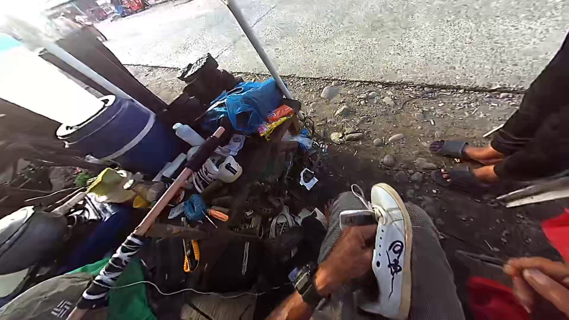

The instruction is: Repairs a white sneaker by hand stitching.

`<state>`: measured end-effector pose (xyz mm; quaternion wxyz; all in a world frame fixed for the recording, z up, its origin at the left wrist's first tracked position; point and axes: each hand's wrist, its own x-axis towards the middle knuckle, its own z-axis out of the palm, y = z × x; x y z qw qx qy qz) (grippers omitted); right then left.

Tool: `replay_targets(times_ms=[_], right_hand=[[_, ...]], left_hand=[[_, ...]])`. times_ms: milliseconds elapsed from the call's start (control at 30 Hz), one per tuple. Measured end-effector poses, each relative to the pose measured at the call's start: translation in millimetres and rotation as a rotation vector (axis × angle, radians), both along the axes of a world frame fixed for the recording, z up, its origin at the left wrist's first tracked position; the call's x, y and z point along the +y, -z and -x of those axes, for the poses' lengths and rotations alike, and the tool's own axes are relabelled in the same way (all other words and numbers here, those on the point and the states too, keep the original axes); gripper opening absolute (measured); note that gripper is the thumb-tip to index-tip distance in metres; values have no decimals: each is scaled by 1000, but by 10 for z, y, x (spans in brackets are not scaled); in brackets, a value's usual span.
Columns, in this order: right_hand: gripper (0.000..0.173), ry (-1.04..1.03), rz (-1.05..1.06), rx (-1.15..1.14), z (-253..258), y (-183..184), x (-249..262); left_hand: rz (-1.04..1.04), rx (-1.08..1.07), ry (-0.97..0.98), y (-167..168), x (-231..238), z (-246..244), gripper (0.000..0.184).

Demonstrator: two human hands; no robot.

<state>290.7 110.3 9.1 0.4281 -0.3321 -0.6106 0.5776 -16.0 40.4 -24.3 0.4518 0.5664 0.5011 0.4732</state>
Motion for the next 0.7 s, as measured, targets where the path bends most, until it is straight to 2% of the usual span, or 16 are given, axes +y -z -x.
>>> replay_targets(times_ms=[100, 167, 333, 533, 700], right_hand=[[19, 150, -101, -196, 307, 136, -218], [21, 151, -156, -257, 427, 184, -292], [23, 146, -190, -256, 512, 289, -367], [24, 150, -255, -246, 777, 241, -318], [24, 171, -535, -523, 1092, 205, -190]], left_hand=[[37, -45, 1, -76, -35, -44, 18], [53, -58, -3, -71, -63, -37, 17], [60, -39, -10, -9, -88, -52, 15], [41, -46, -9, -5, -72, -76, 14], [45, -62, -2, 1, -67, -82, 16]])
